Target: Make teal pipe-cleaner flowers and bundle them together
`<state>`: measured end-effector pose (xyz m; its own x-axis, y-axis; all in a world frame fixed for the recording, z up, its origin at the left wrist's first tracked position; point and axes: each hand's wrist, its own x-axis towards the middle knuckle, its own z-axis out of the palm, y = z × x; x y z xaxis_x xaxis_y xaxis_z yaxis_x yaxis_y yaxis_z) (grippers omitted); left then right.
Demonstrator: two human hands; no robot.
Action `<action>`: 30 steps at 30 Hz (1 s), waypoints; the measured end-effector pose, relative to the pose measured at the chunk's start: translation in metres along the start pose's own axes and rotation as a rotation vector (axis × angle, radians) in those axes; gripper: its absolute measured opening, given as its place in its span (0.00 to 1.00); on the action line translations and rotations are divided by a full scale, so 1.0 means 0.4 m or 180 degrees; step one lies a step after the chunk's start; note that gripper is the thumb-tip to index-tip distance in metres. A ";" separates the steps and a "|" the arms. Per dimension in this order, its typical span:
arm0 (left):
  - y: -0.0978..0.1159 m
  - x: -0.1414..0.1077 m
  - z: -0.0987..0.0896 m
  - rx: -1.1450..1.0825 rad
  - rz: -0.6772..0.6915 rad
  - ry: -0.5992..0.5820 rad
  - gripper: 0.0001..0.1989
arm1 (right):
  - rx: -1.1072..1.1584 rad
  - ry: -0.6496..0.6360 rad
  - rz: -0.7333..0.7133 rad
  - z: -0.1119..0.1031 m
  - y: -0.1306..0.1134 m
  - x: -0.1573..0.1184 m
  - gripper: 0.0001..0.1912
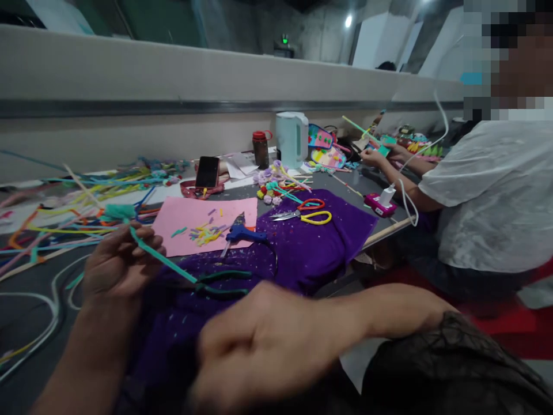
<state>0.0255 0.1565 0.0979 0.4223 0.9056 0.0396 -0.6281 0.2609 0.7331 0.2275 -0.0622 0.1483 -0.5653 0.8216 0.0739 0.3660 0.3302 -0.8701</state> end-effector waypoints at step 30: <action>-0.051 0.017 0.001 0.0041 -0.0078 0.0329 0.03 | -0.0304 0.2184 0.1130 -0.229 0.411 0.053 0.11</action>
<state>0.0416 0.1571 0.0835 0.3675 0.9288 -0.0483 -0.6095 0.2797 0.7418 0.3433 0.0521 0.0514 0.1703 0.9791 0.1109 0.5193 0.0065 -0.8546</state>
